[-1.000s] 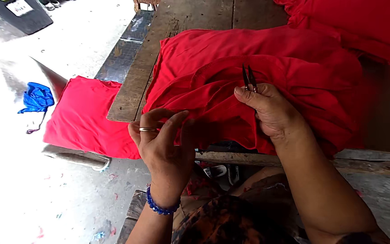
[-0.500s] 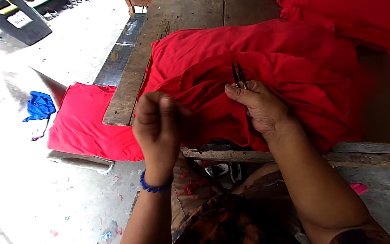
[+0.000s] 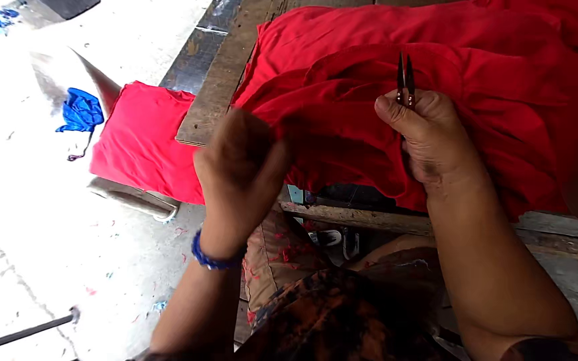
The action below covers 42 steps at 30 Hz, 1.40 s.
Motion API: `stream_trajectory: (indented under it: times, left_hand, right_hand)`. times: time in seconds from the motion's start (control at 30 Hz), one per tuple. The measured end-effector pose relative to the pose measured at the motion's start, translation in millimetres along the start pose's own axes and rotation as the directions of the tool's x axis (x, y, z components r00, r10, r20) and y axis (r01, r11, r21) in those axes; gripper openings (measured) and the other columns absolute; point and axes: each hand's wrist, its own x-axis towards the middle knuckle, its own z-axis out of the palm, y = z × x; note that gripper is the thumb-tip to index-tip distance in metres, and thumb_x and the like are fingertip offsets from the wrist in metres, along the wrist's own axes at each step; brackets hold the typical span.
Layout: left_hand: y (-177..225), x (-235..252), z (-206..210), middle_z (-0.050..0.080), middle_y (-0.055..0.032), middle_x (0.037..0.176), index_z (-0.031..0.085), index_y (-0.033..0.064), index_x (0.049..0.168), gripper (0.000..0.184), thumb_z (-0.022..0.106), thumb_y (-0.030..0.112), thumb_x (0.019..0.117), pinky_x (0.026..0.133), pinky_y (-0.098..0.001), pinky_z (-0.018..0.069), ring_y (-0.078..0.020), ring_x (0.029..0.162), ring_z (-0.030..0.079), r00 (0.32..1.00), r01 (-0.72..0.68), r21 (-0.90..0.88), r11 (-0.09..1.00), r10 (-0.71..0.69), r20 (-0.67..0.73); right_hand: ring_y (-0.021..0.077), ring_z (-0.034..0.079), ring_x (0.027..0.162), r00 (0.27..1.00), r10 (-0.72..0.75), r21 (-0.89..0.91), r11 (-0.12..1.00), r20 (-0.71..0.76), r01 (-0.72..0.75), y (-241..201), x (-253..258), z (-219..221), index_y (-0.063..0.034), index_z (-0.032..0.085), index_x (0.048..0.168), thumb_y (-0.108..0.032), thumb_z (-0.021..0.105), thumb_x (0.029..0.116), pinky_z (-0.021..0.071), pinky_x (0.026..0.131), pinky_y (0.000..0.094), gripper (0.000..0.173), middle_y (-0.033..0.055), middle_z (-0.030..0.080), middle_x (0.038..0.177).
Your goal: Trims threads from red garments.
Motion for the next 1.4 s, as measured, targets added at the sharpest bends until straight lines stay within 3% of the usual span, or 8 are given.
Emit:
stream_trajectory:
  times: [0.17,0.33,0.53,0.67,0.9,1.07,1.2,1.4]
  left_hand:
    - [-20.2,93.2,11.5,0.066,0.0035,0.066,0.055,0.0076,0.089,0.014,0.069,0.01,0.0941,0.053,-0.028,0.0609,-0.0089,0.054,0.066,0.98,0.198,-0.22,0.955,-0.196,0.031]
    - [-40.7,117.4,31.9,0.067,-0.0009,0.072,0.054,0.0023,0.113,0.024,0.069,0.016,0.0993,0.06,-0.0248,0.0616,-0.0101,0.059,0.069,0.792,0.608,-0.278,0.744,-0.544,0.275]
    - [-20.6,27.9,12.8,0.066,-0.0074,0.094,0.063,-0.004,0.105,0.024,0.069,0.018,0.0978,0.067,-0.0258,0.0511,-0.008,0.075,0.059,0.997,-0.076,-0.042,0.996,0.075,-0.025]
    - [-16.4,-38.8,32.7,0.063,-0.0167,0.113,0.074,0.0039,0.116,0.035,0.081,0.024,0.0886,0.064,-0.0333,0.0545,-0.02,0.081,0.064,0.992,-0.051,0.305,0.951,0.012,0.129]
    - [-9.6,-60.8,17.3,0.062,-0.011,0.098,0.068,-0.0031,0.095,0.006,0.064,0.002,0.0956,0.075,-0.0178,0.0527,-0.0078,0.085,0.062,0.983,-0.151,0.137,0.979,0.163,-0.08]
    - [6.3,-52.5,6.7,0.059,-0.0062,0.1,0.063,-0.0003,0.094,0.006,0.061,0.003,0.0984,0.08,-0.0157,0.0511,-0.004,0.091,0.06,0.963,-0.195,0.103,0.975,0.211,-0.17]
    - [16.6,-30.7,0.6,0.058,-0.0049,0.098,0.063,-0.0001,0.092,0.01,0.061,0.006,0.0999,0.082,-0.0157,0.0489,-0.0038,0.092,0.058,0.951,-0.232,0.075,0.97,0.242,-0.191]
    - [19.0,-31.7,17.7,0.057,-0.0037,0.101,0.064,0.0032,0.099,0.006,0.065,0.009,0.0993,0.077,-0.019,0.0545,-0.0057,0.088,0.06,0.944,-0.2,-0.115,0.973,0.159,-0.29]
  right_hand:
    - [-0.0069,0.051,0.071,0.852,-0.513,-0.203,0.827,0.11,0.524,-52.7,-17.4,12.8,0.0031,0.063,0.11,-0.01,0.057,0.1039,0.0451,0.059,0.0107,0.016,-0.0024,0.064,0.096]
    - [0.0033,0.067,0.089,0.809,-0.309,-0.301,0.814,0.5,0.497,-39.0,12.1,28.3,0.0023,0.073,0.106,-0.009,0.062,0.0989,0.0548,0.08,0.018,0.017,0.009,0.074,0.101]
    - [-0.0065,0.039,0.048,0.957,0.033,-0.043,0.999,0.288,-0.022,-10.4,51.7,12.4,-0.0088,0.068,0.098,-0.004,0.058,0.1011,0.034,0.044,0.0122,0.012,-0.0126,0.061,0.072]
    - [-0.0054,0.036,0.043,0.944,0.053,0.119,0.988,0.326,-0.097,-8.7,53.1,9.1,-0.0077,0.065,0.105,-0.002,0.053,0.1032,0.0306,0.038,0.012,0.013,-0.0055,0.072,0.089]
    - [-0.0053,0.036,0.041,0.942,0.079,0.227,0.961,0.326,-0.16,-14.9,50.3,5.5,-0.0058,0.064,0.108,-0.003,0.052,0.1045,0.0302,0.037,0.011,0.012,-0.0002,0.074,0.094]
    - [-0.0076,0.042,0.051,0.924,-0.11,0.013,0.993,0.366,0.113,-22.1,43.1,7.1,-0.0081,0.067,0.101,-0.009,0.062,0.1006,0.0349,0.045,0.0108,0.005,-0.0098,0.068,0.083]
    - [0.0,0.059,0.083,0.778,-0.277,-0.286,0.818,0.565,0.499,-53.0,18.4,3.3,-0.001,0.071,0.108,-0.044,0.085,0.077,0.0502,0.067,0.0132,0.055,0.0025,0.064,0.1]
    - [-0.0003,0.056,0.076,0.734,-0.418,-0.18,0.793,0.535,0.582,-56.5,10.0,12.0,0.0047,0.069,0.086,0.0,0.068,0.0854,0.0463,0.066,0.0108,0.005,0.0047,0.062,0.083]
